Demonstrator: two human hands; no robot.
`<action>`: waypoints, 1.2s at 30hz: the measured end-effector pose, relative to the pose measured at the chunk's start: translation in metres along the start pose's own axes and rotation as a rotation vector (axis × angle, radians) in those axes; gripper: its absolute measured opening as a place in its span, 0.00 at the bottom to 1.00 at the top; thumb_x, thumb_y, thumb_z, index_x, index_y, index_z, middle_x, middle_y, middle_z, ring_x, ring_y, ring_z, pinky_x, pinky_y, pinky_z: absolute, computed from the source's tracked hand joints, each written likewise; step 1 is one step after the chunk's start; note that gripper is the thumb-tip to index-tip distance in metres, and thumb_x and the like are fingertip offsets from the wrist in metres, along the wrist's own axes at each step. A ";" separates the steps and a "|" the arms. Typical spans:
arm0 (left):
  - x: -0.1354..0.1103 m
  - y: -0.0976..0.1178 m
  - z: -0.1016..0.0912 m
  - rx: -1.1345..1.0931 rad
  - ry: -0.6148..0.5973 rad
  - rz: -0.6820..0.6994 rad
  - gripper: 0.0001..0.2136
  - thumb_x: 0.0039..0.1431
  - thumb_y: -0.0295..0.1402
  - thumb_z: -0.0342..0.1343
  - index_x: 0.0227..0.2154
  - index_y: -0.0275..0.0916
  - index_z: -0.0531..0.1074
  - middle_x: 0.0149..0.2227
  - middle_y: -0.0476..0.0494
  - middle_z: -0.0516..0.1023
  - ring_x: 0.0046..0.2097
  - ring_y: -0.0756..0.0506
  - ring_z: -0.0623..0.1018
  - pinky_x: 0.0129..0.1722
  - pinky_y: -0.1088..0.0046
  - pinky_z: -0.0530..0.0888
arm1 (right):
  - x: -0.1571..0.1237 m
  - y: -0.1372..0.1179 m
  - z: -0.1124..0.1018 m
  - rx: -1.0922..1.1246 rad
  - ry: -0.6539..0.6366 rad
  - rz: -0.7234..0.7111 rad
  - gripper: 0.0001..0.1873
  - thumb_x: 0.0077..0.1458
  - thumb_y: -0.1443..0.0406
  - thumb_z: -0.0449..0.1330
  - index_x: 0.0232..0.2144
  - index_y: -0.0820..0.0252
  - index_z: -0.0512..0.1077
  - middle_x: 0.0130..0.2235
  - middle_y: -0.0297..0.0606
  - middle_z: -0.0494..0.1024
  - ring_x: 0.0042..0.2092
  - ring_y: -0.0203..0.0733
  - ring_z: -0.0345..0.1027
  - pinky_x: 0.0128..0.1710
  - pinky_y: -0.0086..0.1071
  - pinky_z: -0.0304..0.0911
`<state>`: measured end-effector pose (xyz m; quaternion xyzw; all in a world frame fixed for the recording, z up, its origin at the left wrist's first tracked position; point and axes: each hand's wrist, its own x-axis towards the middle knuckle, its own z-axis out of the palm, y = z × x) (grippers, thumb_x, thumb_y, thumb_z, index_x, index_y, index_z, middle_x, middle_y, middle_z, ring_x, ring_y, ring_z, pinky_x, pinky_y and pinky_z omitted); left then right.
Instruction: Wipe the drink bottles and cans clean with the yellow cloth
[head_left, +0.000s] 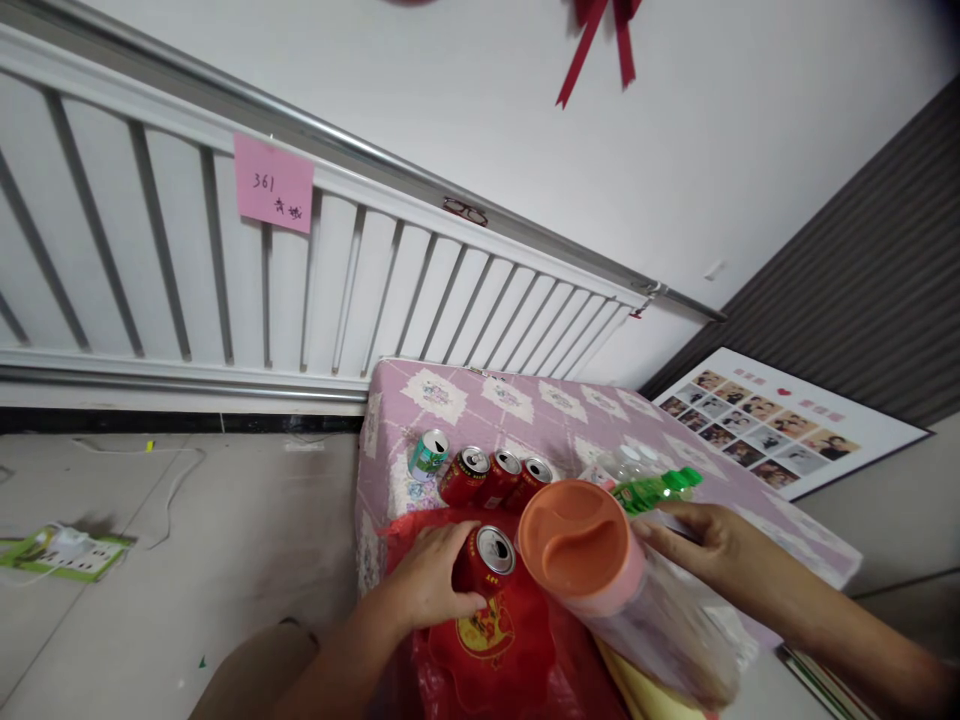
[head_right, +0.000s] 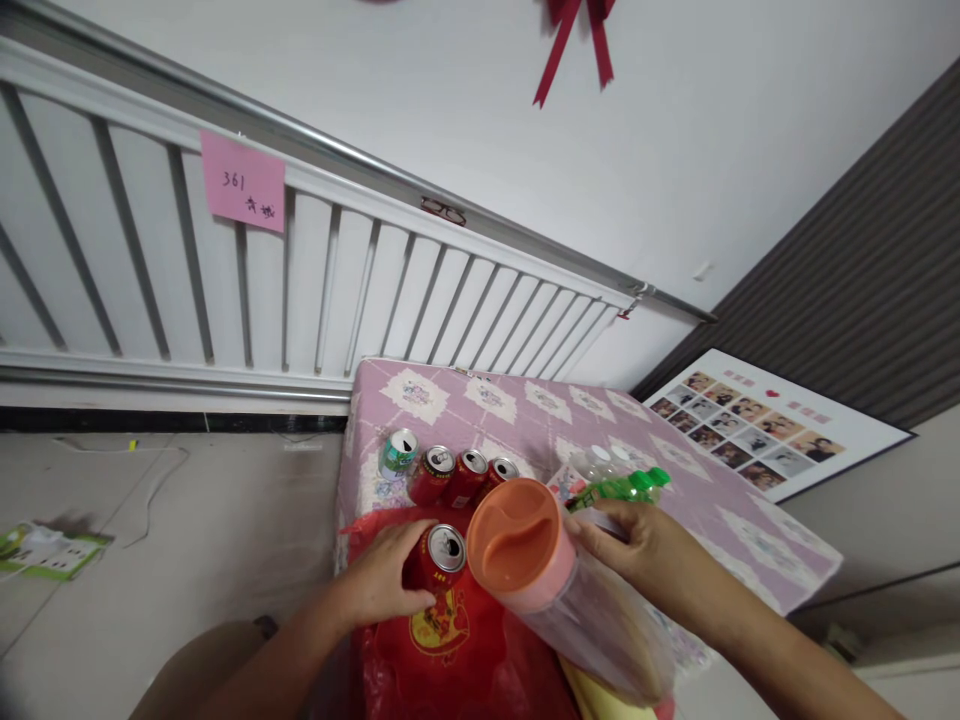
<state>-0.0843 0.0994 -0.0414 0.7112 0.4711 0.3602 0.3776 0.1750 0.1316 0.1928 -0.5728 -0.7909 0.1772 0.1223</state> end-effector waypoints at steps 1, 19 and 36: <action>0.000 0.000 0.000 -0.001 -0.001 -0.001 0.41 0.45 0.35 0.70 0.64 0.40 0.63 0.65 0.32 0.71 0.65 0.29 0.70 0.66 0.48 0.64 | 0.000 0.000 0.000 0.002 -0.021 0.000 0.29 0.50 0.39 0.63 0.21 0.58 0.74 0.23 0.35 0.73 0.27 0.41 0.66 0.25 0.31 0.63; 0.000 -0.001 -0.002 -0.013 -0.009 -0.002 0.42 0.45 0.36 0.70 0.65 0.39 0.62 0.66 0.31 0.69 0.65 0.28 0.69 0.67 0.47 0.63 | 0.007 0.010 0.007 -0.051 -0.042 -0.029 0.28 0.55 0.41 0.59 0.19 0.55 0.68 0.22 0.34 0.68 0.26 0.41 0.62 0.23 0.33 0.60; 0.001 -0.005 -0.001 -0.008 -0.010 0.005 0.43 0.45 0.37 0.71 0.65 0.42 0.62 0.66 0.33 0.70 0.65 0.29 0.69 0.66 0.46 0.63 | 0.007 -0.004 0.007 -0.047 -0.068 -0.021 0.27 0.55 0.42 0.60 0.19 0.56 0.70 0.22 0.34 0.69 0.26 0.41 0.62 0.24 0.33 0.60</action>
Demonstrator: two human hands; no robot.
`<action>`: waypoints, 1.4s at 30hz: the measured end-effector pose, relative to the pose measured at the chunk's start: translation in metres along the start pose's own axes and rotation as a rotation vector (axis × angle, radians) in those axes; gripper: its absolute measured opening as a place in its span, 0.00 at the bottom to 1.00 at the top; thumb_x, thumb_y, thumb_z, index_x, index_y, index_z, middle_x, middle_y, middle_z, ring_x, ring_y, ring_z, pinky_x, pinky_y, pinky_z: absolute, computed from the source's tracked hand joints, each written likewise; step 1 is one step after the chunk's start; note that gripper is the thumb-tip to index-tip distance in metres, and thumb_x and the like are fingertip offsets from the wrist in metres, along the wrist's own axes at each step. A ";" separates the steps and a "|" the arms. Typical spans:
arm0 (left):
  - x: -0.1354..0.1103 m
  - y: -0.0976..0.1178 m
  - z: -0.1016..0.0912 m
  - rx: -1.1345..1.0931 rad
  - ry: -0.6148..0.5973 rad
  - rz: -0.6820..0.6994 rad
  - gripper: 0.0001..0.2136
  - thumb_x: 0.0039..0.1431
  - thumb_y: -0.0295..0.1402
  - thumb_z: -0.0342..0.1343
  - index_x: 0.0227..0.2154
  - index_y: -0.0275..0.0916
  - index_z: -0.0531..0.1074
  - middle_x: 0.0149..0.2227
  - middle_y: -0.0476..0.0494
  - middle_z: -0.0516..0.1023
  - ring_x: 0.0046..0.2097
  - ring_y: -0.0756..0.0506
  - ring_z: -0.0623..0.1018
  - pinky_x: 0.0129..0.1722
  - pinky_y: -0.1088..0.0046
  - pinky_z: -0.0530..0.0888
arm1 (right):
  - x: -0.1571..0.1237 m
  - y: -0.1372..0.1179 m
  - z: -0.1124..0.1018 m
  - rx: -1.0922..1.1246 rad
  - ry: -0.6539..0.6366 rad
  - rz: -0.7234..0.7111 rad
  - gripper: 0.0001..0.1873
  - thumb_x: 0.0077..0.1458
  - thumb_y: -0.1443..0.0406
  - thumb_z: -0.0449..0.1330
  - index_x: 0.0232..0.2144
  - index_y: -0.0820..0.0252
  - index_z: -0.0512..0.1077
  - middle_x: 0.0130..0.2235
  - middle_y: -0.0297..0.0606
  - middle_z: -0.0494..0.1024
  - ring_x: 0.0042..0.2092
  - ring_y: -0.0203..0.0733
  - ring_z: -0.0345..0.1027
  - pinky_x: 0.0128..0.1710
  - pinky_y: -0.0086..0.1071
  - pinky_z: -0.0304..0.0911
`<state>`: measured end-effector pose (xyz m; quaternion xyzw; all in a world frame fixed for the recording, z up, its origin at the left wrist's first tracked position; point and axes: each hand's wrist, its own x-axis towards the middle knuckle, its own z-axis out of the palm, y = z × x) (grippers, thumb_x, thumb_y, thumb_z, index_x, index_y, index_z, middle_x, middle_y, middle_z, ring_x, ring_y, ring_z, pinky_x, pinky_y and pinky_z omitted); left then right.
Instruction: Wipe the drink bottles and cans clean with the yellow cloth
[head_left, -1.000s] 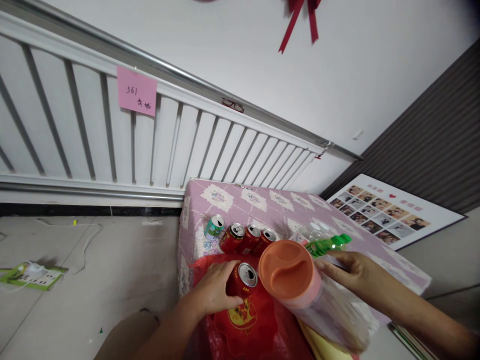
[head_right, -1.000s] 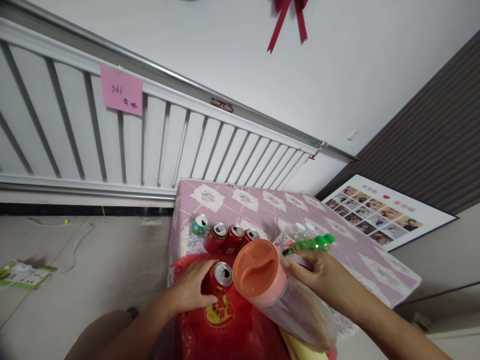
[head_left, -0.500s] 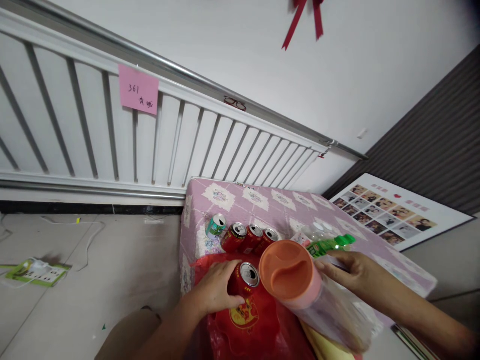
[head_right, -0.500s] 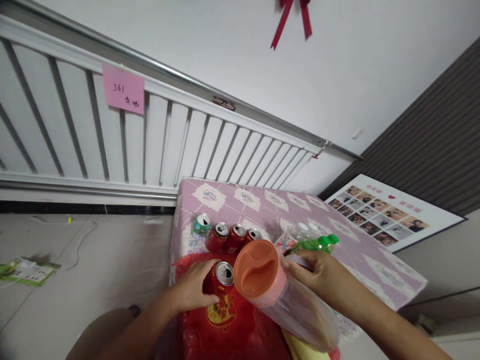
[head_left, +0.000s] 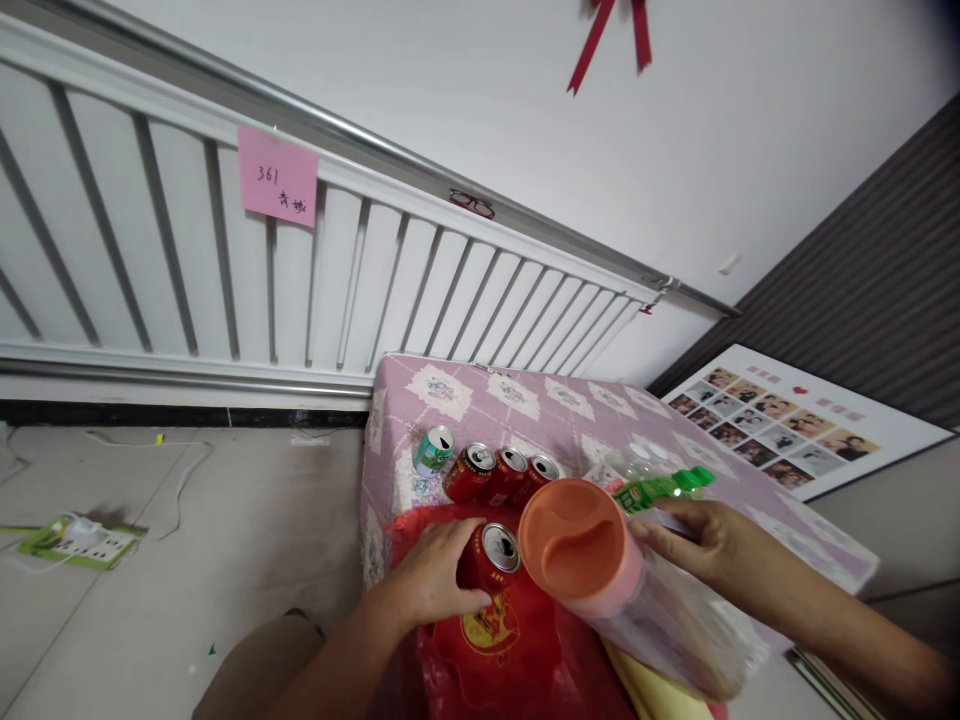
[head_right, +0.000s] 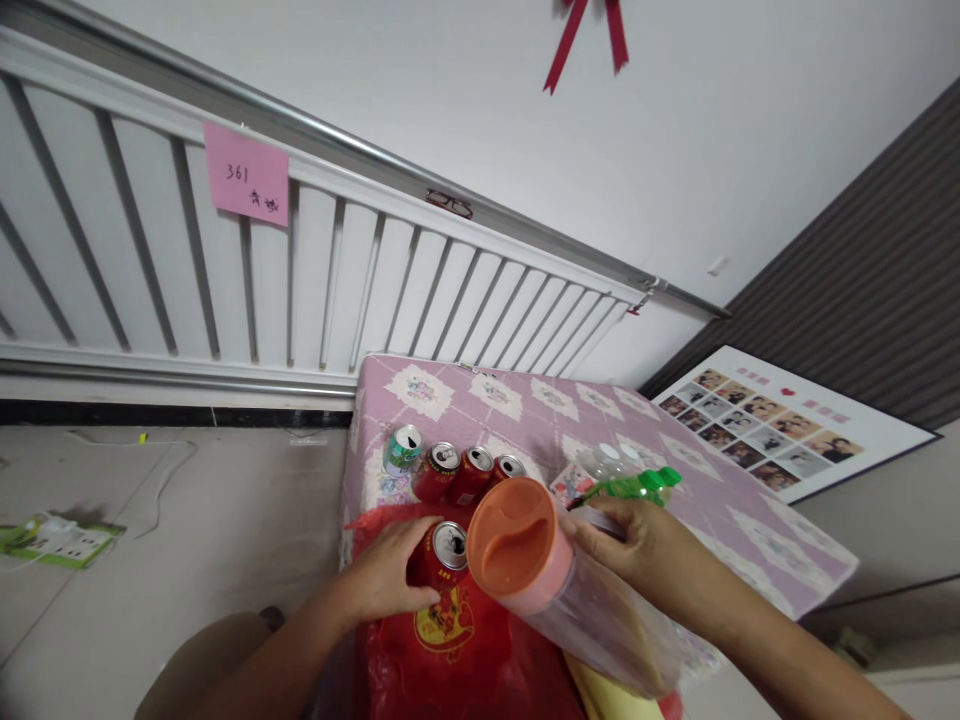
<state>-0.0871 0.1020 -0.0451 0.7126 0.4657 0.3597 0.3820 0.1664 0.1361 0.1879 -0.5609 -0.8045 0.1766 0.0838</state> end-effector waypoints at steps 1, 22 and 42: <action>0.000 0.000 0.000 0.000 0.001 -0.001 0.43 0.45 0.37 0.71 0.65 0.42 0.62 0.66 0.33 0.70 0.65 0.28 0.69 0.66 0.46 0.63 | 0.000 0.000 0.000 -0.002 0.004 0.002 0.27 0.55 0.42 0.60 0.19 0.56 0.70 0.22 0.34 0.69 0.26 0.41 0.62 0.24 0.33 0.60; -0.001 0.001 -0.001 -0.003 -0.005 0.001 0.42 0.45 0.37 0.71 0.65 0.42 0.62 0.66 0.33 0.70 0.65 0.29 0.69 0.66 0.47 0.63 | -0.001 -0.007 0.000 0.041 -0.014 0.013 0.25 0.53 0.42 0.61 0.20 0.56 0.73 0.22 0.35 0.72 0.26 0.43 0.64 0.25 0.34 0.62; -0.001 0.000 0.001 -0.012 0.000 0.016 0.43 0.45 0.37 0.71 0.65 0.45 0.62 0.66 0.35 0.70 0.65 0.29 0.69 0.66 0.47 0.63 | 0.000 -0.005 -0.003 -0.018 -0.003 0.004 0.27 0.54 0.43 0.62 0.19 0.56 0.69 0.22 0.34 0.68 0.26 0.40 0.61 0.23 0.32 0.57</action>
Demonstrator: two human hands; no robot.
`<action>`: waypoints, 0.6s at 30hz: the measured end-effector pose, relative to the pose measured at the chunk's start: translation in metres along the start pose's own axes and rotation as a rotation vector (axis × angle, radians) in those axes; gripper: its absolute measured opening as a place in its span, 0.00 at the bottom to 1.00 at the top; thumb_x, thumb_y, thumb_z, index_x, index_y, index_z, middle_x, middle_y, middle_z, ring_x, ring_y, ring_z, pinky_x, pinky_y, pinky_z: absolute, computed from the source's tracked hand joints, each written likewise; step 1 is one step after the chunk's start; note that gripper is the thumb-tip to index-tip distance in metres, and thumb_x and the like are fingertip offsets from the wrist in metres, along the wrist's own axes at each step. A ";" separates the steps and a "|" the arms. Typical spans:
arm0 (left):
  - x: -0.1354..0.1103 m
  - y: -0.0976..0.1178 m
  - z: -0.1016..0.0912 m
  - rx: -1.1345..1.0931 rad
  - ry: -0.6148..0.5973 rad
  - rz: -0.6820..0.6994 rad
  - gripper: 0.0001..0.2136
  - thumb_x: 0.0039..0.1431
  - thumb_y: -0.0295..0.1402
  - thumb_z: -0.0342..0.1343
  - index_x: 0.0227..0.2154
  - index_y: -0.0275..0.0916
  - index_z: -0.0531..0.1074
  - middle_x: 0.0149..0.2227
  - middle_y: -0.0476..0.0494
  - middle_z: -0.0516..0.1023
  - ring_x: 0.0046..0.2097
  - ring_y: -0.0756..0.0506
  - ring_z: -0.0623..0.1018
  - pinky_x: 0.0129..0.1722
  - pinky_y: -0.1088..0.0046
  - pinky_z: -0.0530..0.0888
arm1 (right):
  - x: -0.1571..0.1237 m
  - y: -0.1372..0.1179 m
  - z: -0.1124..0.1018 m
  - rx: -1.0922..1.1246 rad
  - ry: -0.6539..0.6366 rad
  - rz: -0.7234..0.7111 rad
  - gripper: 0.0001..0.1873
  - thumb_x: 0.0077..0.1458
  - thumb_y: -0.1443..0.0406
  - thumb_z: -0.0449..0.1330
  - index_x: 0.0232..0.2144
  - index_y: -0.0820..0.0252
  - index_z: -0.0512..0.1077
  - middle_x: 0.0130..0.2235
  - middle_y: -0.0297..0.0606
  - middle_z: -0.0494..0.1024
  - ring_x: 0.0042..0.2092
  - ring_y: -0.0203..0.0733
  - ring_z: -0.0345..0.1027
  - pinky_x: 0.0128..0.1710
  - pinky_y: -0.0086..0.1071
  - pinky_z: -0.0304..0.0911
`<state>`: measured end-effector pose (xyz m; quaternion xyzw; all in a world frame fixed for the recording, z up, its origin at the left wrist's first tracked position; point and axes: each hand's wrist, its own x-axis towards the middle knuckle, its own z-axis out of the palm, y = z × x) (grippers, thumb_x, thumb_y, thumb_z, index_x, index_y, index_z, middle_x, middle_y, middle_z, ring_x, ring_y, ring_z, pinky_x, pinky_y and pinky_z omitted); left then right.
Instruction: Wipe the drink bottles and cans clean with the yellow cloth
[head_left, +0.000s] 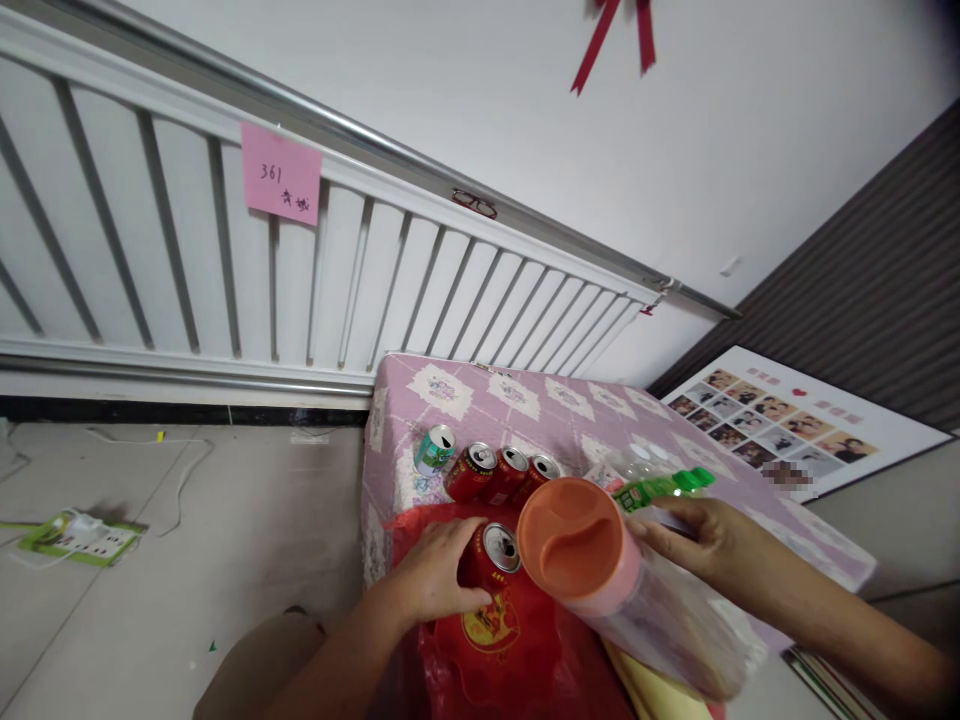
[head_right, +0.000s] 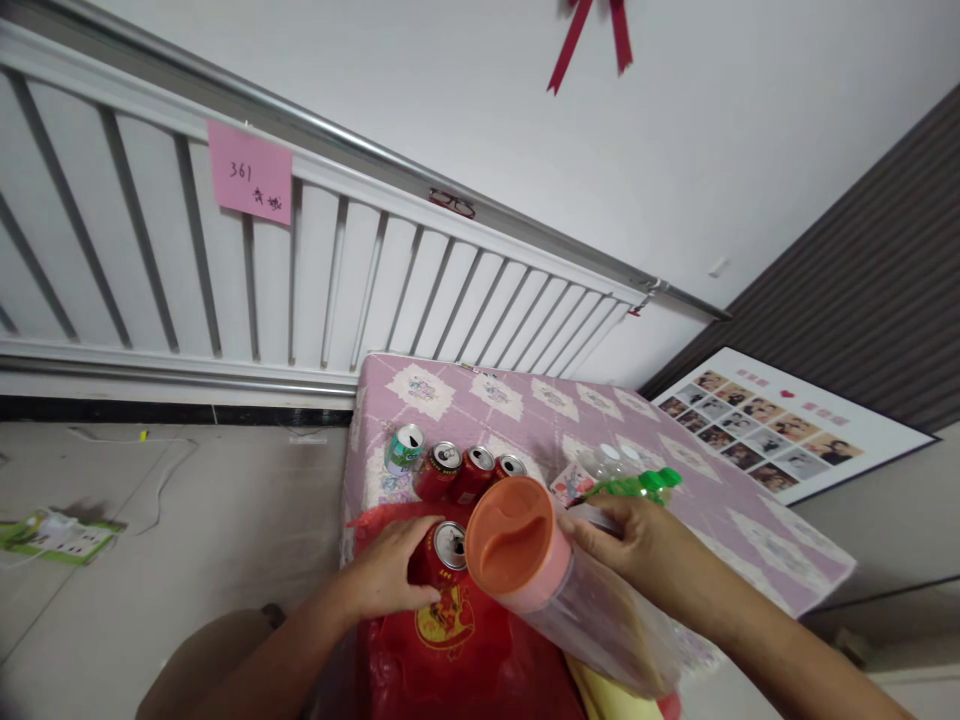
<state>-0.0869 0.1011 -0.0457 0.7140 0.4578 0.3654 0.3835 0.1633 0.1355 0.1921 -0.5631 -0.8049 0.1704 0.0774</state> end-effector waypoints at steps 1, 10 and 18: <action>0.000 -0.001 0.000 0.000 0.001 0.002 0.43 0.45 0.37 0.71 0.65 0.45 0.62 0.66 0.35 0.70 0.65 0.29 0.69 0.66 0.47 0.63 | 0.000 0.001 0.000 0.004 -0.004 -0.006 0.27 0.54 0.43 0.62 0.19 0.56 0.69 0.22 0.34 0.68 0.26 0.40 0.61 0.23 0.32 0.58; 0.001 -0.002 0.000 0.009 -0.001 -0.002 0.42 0.45 0.36 0.71 0.65 0.42 0.62 0.65 0.32 0.71 0.65 0.28 0.70 0.66 0.47 0.64 | 0.001 0.001 0.001 0.030 -0.048 0.017 0.29 0.52 0.39 0.60 0.20 0.56 0.71 0.22 0.33 0.69 0.26 0.40 0.62 0.25 0.32 0.60; 0.000 -0.003 -0.001 0.012 -0.009 -0.010 0.43 0.45 0.36 0.71 0.66 0.41 0.61 0.66 0.33 0.70 0.65 0.29 0.69 0.66 0.48 0.64 | -0.001 0.004 0.002 0.040 -0.034 0.026 0.27 0.54 0.41 0.61 0.21 0.56 0.72 0.22 0.33 0.70 0.26 0.41 0.63 0.25 0.33 0.60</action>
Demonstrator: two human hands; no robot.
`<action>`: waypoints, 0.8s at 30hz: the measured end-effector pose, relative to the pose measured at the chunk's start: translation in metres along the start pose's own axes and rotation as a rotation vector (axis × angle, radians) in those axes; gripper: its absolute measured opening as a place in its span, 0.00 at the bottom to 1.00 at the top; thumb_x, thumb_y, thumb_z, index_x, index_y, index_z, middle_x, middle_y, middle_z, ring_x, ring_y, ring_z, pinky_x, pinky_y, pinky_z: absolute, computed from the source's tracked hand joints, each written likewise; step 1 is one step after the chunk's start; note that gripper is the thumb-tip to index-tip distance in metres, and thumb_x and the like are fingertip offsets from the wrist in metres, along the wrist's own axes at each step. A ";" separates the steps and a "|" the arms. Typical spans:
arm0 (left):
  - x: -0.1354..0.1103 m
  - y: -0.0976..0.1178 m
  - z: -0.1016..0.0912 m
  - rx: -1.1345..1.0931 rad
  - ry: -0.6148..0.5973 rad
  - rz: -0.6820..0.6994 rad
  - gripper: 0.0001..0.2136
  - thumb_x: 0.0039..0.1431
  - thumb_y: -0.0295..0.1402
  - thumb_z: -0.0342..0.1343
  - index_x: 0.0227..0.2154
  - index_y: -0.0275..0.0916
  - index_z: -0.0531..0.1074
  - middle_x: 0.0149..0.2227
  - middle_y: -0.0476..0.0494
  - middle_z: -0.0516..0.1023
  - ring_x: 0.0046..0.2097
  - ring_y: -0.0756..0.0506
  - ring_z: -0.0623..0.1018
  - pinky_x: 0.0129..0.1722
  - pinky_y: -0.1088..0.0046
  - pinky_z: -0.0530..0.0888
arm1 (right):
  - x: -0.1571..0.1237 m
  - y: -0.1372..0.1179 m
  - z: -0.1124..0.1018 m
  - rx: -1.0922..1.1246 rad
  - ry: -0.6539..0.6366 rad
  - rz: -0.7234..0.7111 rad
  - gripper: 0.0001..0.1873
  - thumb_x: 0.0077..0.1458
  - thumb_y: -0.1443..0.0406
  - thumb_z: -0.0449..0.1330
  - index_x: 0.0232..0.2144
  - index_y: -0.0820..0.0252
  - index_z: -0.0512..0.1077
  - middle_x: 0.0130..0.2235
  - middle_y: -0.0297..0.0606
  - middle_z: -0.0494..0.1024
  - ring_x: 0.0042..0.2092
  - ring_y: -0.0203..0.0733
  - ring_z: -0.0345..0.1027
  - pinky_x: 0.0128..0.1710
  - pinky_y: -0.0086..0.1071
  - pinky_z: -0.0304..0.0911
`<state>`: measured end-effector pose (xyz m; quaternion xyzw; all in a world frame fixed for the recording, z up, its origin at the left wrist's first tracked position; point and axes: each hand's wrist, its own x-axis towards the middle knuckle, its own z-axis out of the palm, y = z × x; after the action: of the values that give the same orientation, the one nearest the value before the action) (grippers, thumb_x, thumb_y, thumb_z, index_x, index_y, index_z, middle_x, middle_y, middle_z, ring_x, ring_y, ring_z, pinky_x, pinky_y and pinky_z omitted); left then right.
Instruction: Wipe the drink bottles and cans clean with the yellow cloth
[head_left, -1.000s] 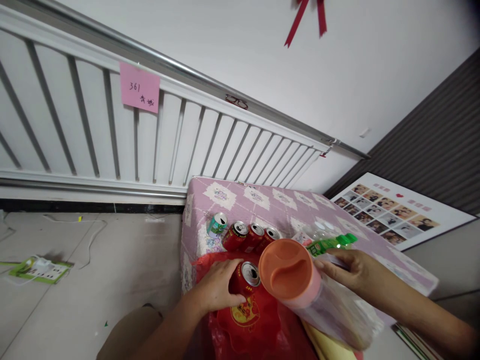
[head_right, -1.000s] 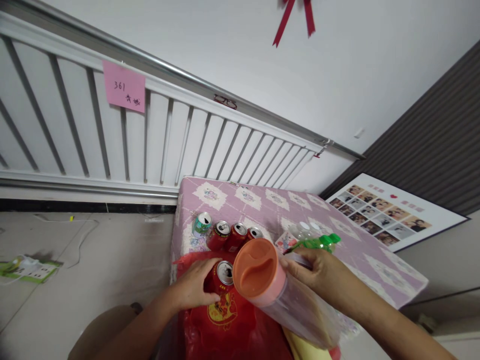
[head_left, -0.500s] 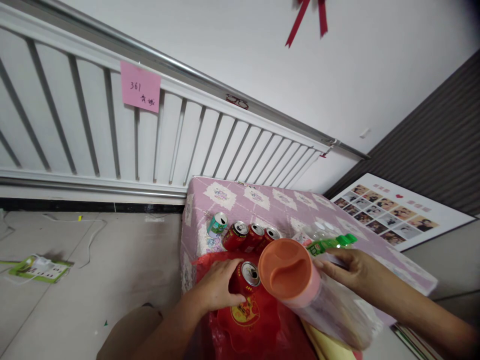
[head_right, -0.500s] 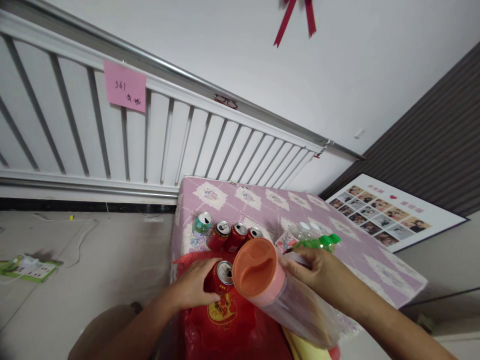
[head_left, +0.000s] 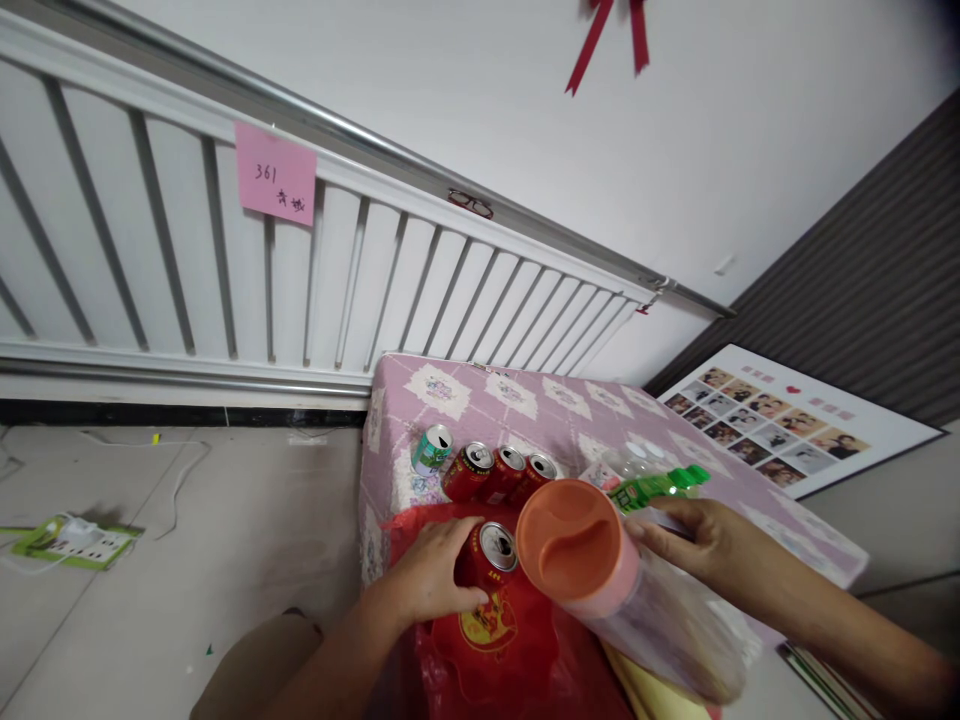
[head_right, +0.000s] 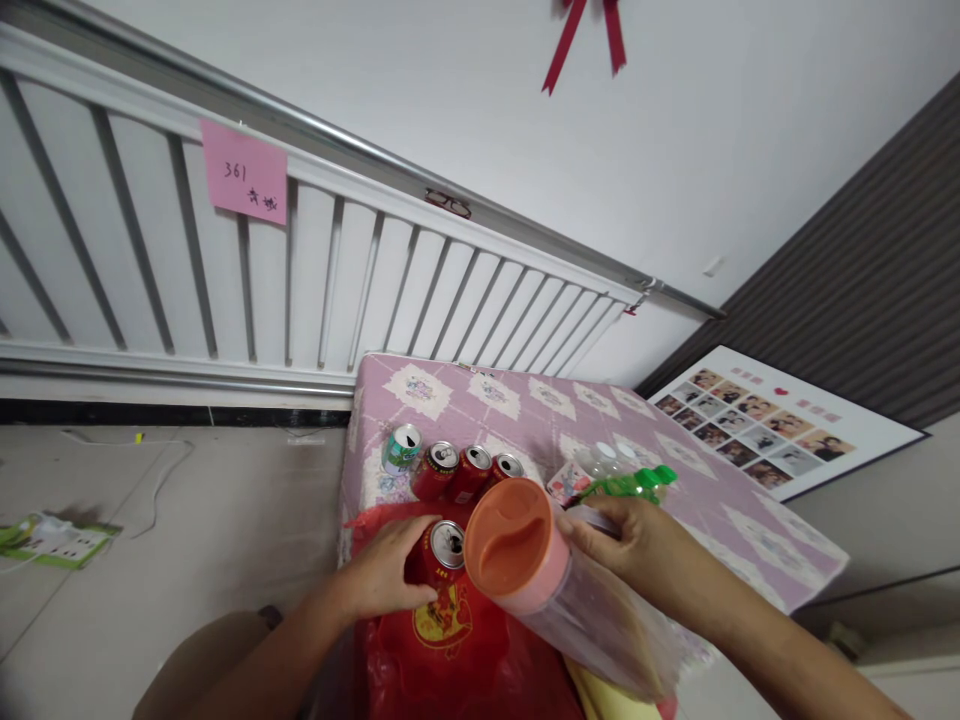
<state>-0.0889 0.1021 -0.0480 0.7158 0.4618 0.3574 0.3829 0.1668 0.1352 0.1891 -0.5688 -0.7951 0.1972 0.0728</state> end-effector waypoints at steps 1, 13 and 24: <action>0.000 0.000 0.000 0.001 0.000 -0.003 0.43 0.45 0.36 0.71 0.66 0.41 0.61 0.66 0.33 0.69 0.65 0.28 0.69 0.66 0.47 0.64 | 0.000 0.001 0.000 -0.001 -0.002 -0.004 0.27 0.54 0.41 0.61 0.21 0.56 0.72 0.22 0.33 0.71 0.26 0.41 0.63 0.25 0.32 0.60; 0.000 0.002 -0.001 0.001 0.001 0.001 0.43 0.45 0.36 0.71 0.65 0.40 0.62 0.65 0.32 0.71 0.64 0.28 0.70 0.65 0.47 0.65 | 0.001 0.000 -0.001 -0.019 -0.023 -0.005 0.30 0.51 0.37 0.61 0.20 0.57 0.71 0.22 0.33 0.69 0.26 0.39 0.61 0.25 0.32 0.59; 0.000 0.006 -0.003 0.005 -0.004 -0.003 0.42 0.45 0.36 0.71 0.65 0.41 0.62 0.65 0.33 0.71 0.64 0.29 0.71 0.65 0.47 0.65 | 0.003 0.008 0.001 -0.055 -0.032 -0.004 0.33 0.55 0.35 0.54 0.22 0.56 0.71 0.23 0.33 0.69 0.27 0.40 0.62 0.25 0.33 0.60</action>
<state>-0.0894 0.1009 -0.0414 0.7167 0.4630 0.3543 0.3827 0.1724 0.1402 0.1849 -0.5660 -0.8023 0.1842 0.0450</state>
